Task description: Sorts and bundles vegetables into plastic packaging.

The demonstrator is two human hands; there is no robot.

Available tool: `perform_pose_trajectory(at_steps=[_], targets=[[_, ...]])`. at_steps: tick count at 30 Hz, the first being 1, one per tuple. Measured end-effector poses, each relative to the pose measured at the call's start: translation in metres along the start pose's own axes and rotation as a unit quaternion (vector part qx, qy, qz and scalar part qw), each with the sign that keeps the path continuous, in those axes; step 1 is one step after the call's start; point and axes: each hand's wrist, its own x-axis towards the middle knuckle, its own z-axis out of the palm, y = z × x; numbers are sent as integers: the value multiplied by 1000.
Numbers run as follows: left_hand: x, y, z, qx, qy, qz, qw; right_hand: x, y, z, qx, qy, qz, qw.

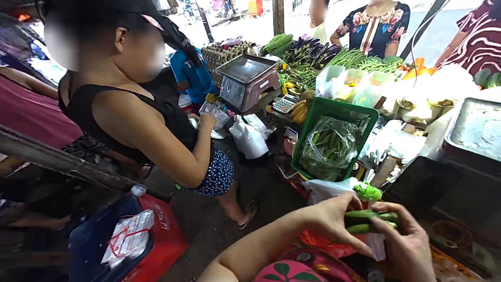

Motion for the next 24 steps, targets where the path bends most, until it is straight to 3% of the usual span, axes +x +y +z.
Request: perform_pose_trajectory(at_steps=[2, 4, 6, 9, 12, 15, 17, 19, 21, 24], targets=[[1, -23, -13, -83, 2, 8, 996, 2, -3, -23, 156, 10, 13, 988], [1, -52, -20, 67, 0, -80, 995, 1, -12, -43, 320, -7, 16, 947], [5, -88, -13, 216, -65, -215, 950, -1, -22, -52, 406, -26, 37, 913], [6, -155, 7, 304, -120, -344, 880, -5, -16, -46, 441, -48, 137, 885], [-10, -186, 15, 283, -68, -332, 898, -14, 2, -22, 349, 38, 332, 875], [-22, -158, 10, 239, -36, -305, 921, -6, 37, 3, 282, 130, 476, 823], [-30, -129, 0, 221, -24, -294, 930, -5, 78, 8, 194, 162, 475, 843], [-38, -104, -13, 210, -23, -298, 931, -16, 117, 1, 2, 179, 456, 872], [-45, -90, -26, 215, -27, -309, 926, -25, 128, -1, -142, 158, 454, 865], [-53, -86, -43, 229, -59, -332, 913, -41, 115, 5, -205, 48, 489, 847]])
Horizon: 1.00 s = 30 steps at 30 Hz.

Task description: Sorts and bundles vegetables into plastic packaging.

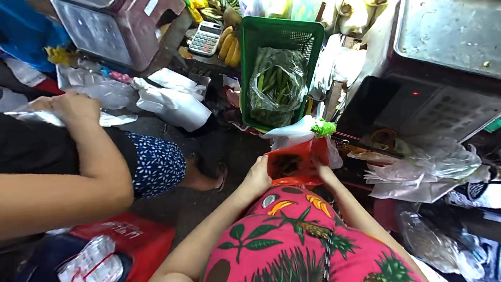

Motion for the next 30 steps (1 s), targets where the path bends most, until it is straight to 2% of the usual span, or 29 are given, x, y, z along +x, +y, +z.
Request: perform_pose_trajectory(at_steps=[2, 4, 6, 9, 12, 15, 17, 22, 26, 28, 30], targets=[[-3, -1, -13, 23, -21, 14, 999, -17, -3, -3, -135, -92, -12, 987], [-8, 5, -34, 27, -4, 43, 999, -30, -17, -5, -252, -162, -5, 954], [-6, 11, -59, 29, 48, 69, 996, -39, -34, -3, -323, -198, -15, 925], [23, 16, -94, 53, 171, 122, 976, -52, -67, 1, -315, -203, -87, 923], [73, 26, -126, 74, 265, 181, 944, -73, -118, 8, -280, -165, -169, 930], [112, 48, -150, 141, 284, 101, 943, -75, -167, 16, -303, -84, -266, 911], [130, 54, -157, 178, 295, 38, 938, -61, -195, 22, -335, -22, -292, 895], [147, 52, -170, 165, 306, 5, 937, -1, -237, 36, -369, 140, -265, 880], [145, 47, -177, 161, 248, -17, 955, 31, -255, 48, -402, 226, -183, 868], [142, 41, -177, 161, 222, 11, 962, 38, -261, 55, -423, 251, -157, 856], [136, 32, -177, 111, 231, 77, 964, 41, -265, 59, -442, 255, -150, 847]])
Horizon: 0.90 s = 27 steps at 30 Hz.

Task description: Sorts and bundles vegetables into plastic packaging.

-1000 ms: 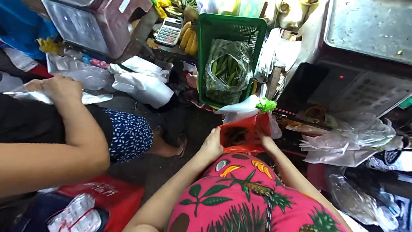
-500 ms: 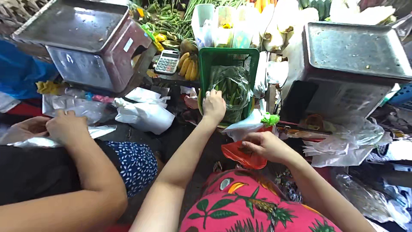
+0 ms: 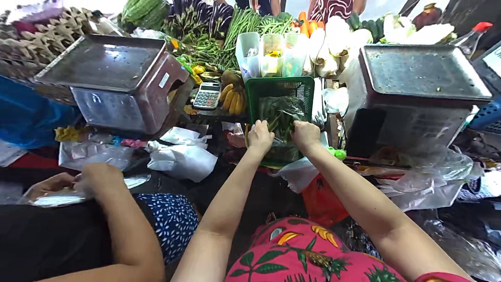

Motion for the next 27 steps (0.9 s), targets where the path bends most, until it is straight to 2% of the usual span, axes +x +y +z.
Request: perform_pose_trajectory(at_steps=[2, 5, 8, 11, 14, 18, 20, 23, 27], targets=[[-11, -8, -4, -101, 42, 62, 992, -1, 0, -5, 17, -1, -6, 1000], [-24, -18, -7, -288, 83, 122, 946, -7, 9, -19, 103, 23, -21, 994], [-35, -25, -3, -476, 28, 113, 872, -18, 20, -26, 214, 113, -58, 969], [-46, -31, 15, -615, -33, 116, 779, -33, 21, -18, 313, 198, -107, 923], [-62, -27, 34, -669, -64, 159, 723, -47, 13, 9, 380, 222, -141, 887], [-80, -24, 41, -675, -112, 252, 684, -57, 5, 43, 378, 308, -196, 851], [-83, -31, 35, -690, -150, 266, 656, -60, 7, 49, 349, 336, -227, 845], [-87, -38, 16, -694, -163, 228, 663, -64, 13, 54, 297, 354, -286, 840], [-83, -33, 11, -683, -89, 72, 722, -69, 19, 62, 233, 332, -362, 839]])
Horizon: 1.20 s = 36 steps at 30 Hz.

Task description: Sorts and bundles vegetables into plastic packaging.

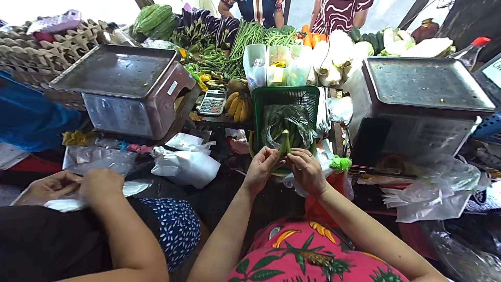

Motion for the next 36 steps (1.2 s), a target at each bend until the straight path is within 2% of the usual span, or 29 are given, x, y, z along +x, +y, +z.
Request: perform_pose_trajectory(at_steps=[2, 5, 8, 10, 12, 16, 19, 21, 27, 30, 32, 34, 36], targets=[[1, -4, 2, 43, 25, -26, 998, -4, -4, 1, -4, -46, -29, 998], [-2, -6, 0, 2, 41, -88, 995, -5, -1, 5, 8, -102, -51, 993], [-4, -6, -6, -40, 98, -128, 986, 9, 11, -3, 67, -215, 3, 974], [-5, -8, -14, -53, 135, -137, 980, 24, 27, -7, 15, -248, 38, 968], [-6, -10, -18, -39, 158, -148, 976, 39, 48, -5, -91, -286, 24, 954], [-10, -16, -20, -18, 146, -158, 976, 73, 53, 3, -245, -444, -7, 862], [-12, -17, -17, -21, 120, -160, 980, 90, 46, 12, -296, -504, -59, 809], [-13, -19, -17, -29, 105, -159, 981, 99, 45, 13, -302, -528, -88, 789], [-6, -22, -10, -92, 98, -175, 975, 108, 76, 3, -261, -512, -165, 801], [-1, -21, -2, -115, 113, -176, 971, 111, 84, 4, -237, -503, -170, 814], [3, -19, 3, -133, 136, -169, 967, 119, 89, -1, -172, -468, -104, 861], [7, -23, 6, -157, 152, -141, 966, 123, 92, -9, -52, -386, -6, 921], [13, -27, 7, -174, 143, -96, 970, 126, 78, -18, 61, -314, 88, 943]])
